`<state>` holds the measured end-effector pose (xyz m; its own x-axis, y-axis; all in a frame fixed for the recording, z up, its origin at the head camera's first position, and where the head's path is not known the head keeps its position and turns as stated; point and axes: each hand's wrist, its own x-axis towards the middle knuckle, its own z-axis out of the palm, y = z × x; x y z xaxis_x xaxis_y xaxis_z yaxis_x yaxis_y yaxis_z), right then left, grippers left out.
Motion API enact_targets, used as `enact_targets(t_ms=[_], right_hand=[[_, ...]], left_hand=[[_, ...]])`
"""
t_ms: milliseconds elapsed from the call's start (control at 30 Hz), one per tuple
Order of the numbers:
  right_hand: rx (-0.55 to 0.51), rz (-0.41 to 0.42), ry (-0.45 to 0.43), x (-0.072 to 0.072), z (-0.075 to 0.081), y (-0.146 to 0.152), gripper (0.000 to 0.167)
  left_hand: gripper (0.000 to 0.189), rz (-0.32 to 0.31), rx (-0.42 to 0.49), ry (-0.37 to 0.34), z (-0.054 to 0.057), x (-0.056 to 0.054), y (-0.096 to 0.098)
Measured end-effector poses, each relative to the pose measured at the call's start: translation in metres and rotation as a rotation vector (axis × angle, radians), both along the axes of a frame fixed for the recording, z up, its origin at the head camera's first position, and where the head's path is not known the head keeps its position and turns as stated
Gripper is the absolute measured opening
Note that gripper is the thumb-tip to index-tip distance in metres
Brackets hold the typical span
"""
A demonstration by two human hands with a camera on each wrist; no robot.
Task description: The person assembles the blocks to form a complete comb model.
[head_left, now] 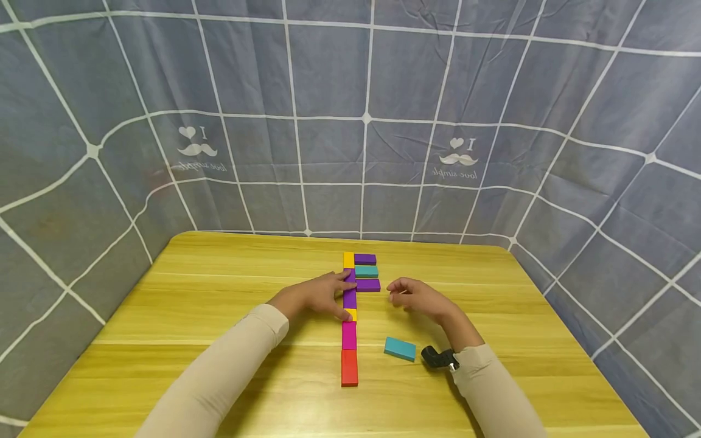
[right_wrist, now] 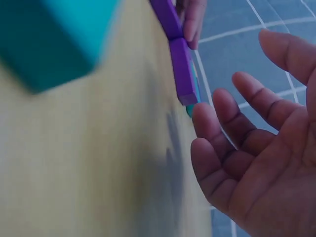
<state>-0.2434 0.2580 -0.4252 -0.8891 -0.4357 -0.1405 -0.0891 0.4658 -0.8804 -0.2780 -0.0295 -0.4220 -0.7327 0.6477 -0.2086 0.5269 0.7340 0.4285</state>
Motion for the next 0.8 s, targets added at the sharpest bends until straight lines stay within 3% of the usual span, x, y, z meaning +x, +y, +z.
enact_targets(t_ms=[400,567,800], right_hand=[[0.249,0.240,0.123,0.050,0.008,0.007,0.034],[0.278,0.284,0.140,0.060,0.007,0.008,0.032],[0.279,0.293,0.155,0.063,0.004,0.010,0.019]], left_hand=[[0.086,0.011,0.012,-0.007,0.002,0.005,-0.001],[0.085,0.005,0.018,-0.008,0.002,0.005,-0.001],[0.082,0.006,0.015,-0.021,0.001,0.008,0.000]])
